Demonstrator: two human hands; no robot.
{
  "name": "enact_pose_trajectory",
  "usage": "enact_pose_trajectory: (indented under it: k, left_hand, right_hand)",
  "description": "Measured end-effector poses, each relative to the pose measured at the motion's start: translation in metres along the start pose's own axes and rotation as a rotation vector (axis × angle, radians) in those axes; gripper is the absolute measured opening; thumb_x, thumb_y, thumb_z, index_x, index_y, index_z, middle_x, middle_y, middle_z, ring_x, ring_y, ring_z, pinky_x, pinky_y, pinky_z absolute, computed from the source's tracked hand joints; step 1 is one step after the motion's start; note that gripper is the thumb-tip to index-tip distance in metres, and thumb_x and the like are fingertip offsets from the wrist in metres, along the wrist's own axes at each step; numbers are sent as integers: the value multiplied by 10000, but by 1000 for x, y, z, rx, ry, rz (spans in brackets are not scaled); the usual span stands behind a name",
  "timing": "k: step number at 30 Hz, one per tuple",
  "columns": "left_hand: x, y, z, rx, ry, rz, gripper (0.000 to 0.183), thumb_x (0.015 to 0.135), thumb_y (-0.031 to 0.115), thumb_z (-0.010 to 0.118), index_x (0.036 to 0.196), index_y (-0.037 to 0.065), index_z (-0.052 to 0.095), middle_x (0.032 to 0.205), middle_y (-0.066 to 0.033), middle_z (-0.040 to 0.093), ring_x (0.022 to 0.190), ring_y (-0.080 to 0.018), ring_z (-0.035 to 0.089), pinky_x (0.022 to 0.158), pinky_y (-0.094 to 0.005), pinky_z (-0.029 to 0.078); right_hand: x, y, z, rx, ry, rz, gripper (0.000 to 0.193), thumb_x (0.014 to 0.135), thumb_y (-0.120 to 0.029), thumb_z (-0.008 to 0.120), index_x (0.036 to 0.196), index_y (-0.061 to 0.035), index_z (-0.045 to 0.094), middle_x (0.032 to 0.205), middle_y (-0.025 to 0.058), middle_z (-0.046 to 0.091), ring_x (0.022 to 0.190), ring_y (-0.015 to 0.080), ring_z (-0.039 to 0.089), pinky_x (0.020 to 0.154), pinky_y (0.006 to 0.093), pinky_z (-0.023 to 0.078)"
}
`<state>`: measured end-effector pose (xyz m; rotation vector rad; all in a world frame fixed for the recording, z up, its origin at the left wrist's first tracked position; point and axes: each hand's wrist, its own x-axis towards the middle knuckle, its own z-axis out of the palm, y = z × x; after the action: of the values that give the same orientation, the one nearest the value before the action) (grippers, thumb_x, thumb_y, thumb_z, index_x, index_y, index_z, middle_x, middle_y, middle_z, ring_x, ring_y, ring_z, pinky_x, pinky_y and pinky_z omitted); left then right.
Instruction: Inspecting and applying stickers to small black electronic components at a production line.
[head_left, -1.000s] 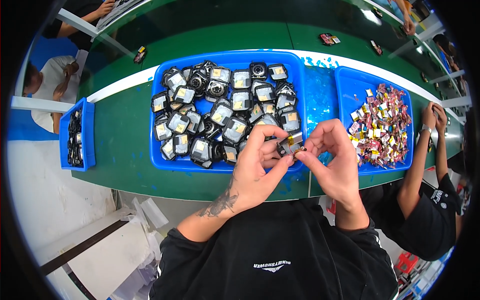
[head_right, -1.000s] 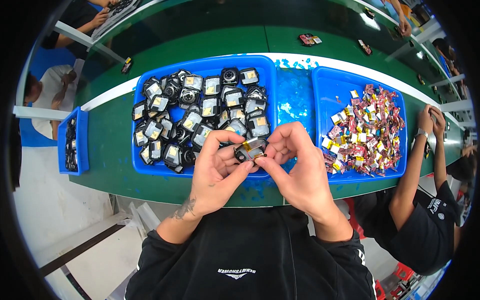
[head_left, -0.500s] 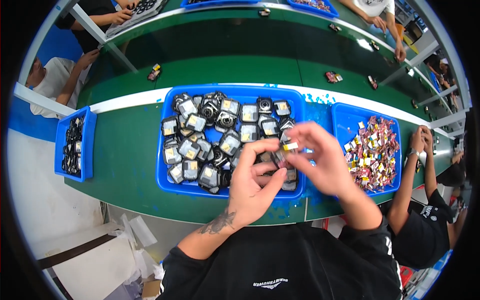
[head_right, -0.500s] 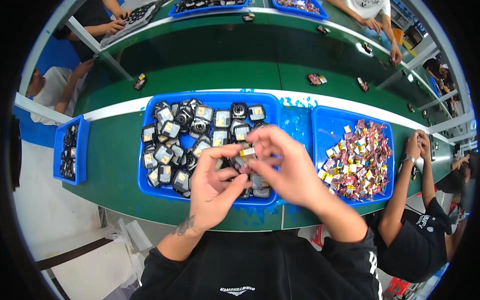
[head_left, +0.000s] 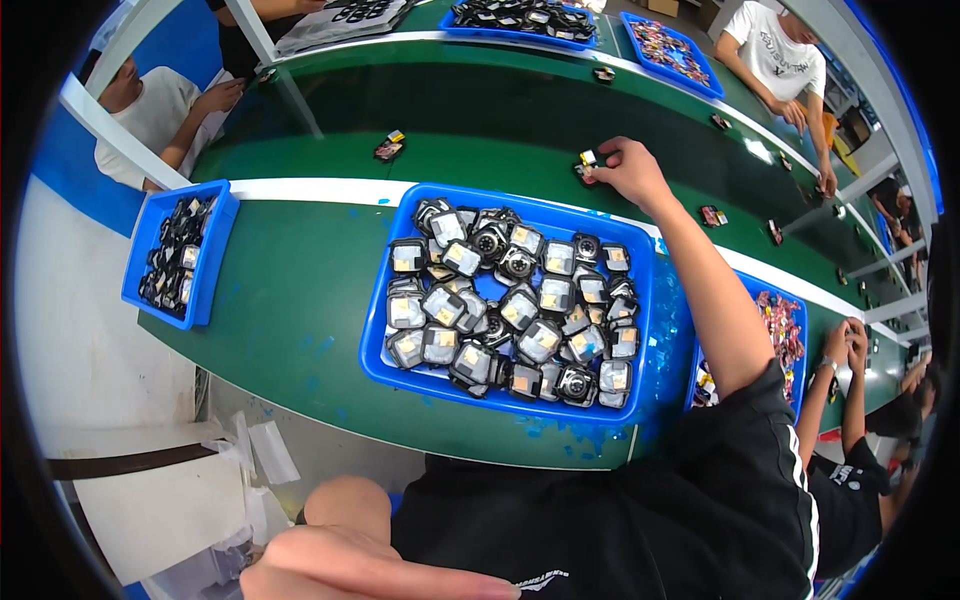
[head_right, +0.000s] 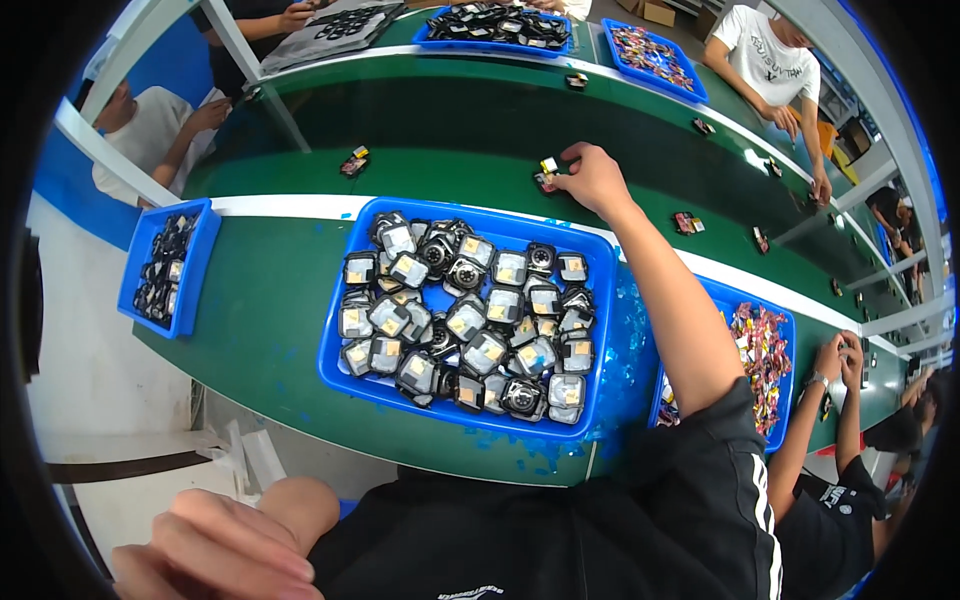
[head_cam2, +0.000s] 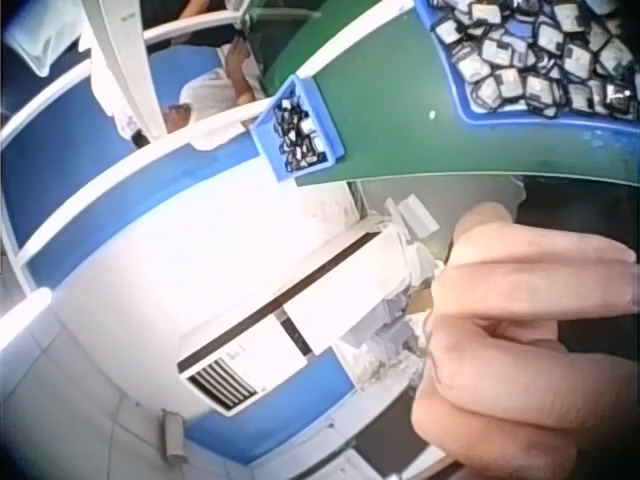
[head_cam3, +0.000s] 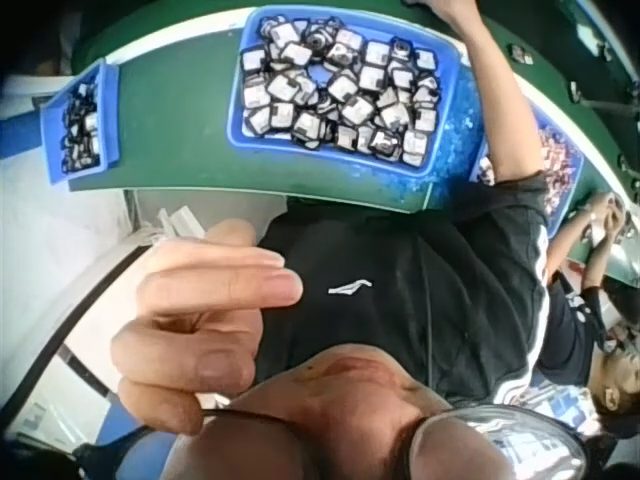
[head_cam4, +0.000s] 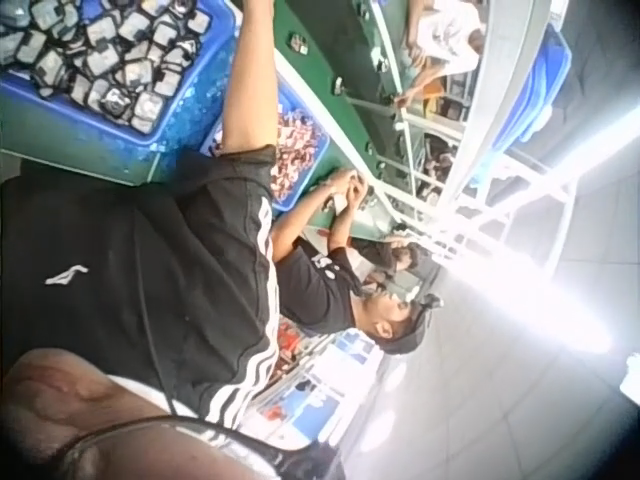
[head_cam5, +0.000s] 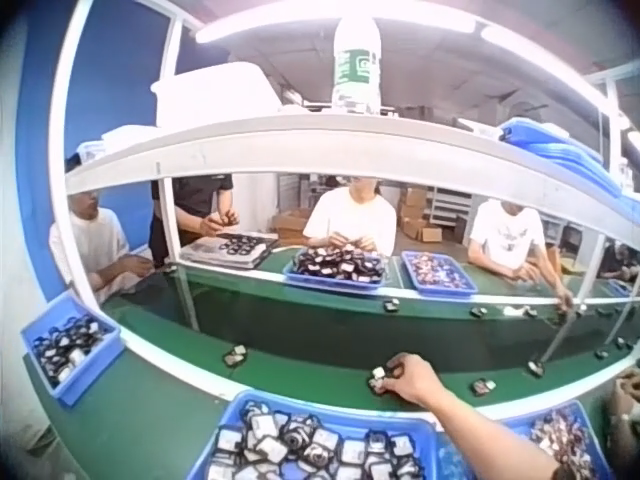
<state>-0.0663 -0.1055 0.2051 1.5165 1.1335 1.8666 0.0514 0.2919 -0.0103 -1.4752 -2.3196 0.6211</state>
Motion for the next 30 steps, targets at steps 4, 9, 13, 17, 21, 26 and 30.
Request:
enact_pose_trajectory:
  k: [4,9,13,17,21,26,30]
  left_hand:
    - [9,-20,-13,19,-66,98,257,993,230,389,1193,104,491,992,-24,539,768,-386,624,630,-473,522]
    - [-8,-59,-41,-10,-49,410,248,903,56,558,1129,-28,502,998,-212,577,742,-358,655,626,-369,582]
    - [4,-127,6,206,113,230,339,886,-3,512,1217,-79,504,990,-231,628,719,-299,657,610,-333,576]
    - [-15,-158,21,67,96,-314,361,949,40,524,1294,-57,485,1137,-186,607,880,-206,658,703,-280,566]
    - [-20,-177,49,-184,54,-522,465,1009,196,487,1401,-22,366,1232,-184,564,916,-209,634,658,-307,583]
    - [-21,-196,56,-661,-6,-901,500,1067,367,290,1378,-7,404,1206,-173,581,924,-220,628,629,-335,564]
    - [-31,-196,78,-617,-45,-982,331,1024,154,450,1318,5,420,1101,-147,627,818,-199,646,552,-251,514]
  right_hand:
    - [-47,-16,-14,132,87,-355,136,794,-133,663,868,-25,699,803,150,697,747,309,689,701,386,543]
    - [-127,-54,-21,-394,-172,-368,247,760,-177,727,935,-17,661,1051,208,648,853,353,690,732,428,570]
    - [-122,-39,-9,-443,-217,-253,319,759,-139,719,1019,16,619,1109,225,621,930,350,678,744,441,568]
    - [-119,-45,-2,-275,-197,-260,442,752,-107,726,1143,19,563,1144,238,611,951,376,666,766,453,558]
    - [-141,-45,-23,-77,21,-305,306,745,-35,641,1030,-1,535,829,163,665,801,358,681,641,448,549]
    - [-217,-62,-45,325,192,-679,272,689,-128,702,929,-73,584,891,59,577,821,270,606,653,403,511]
    - [-247,-39,-66,328,-59,-617,353,727,-203,769,1040,-87,655,1044,93,620,985,277,614,807,392,513]
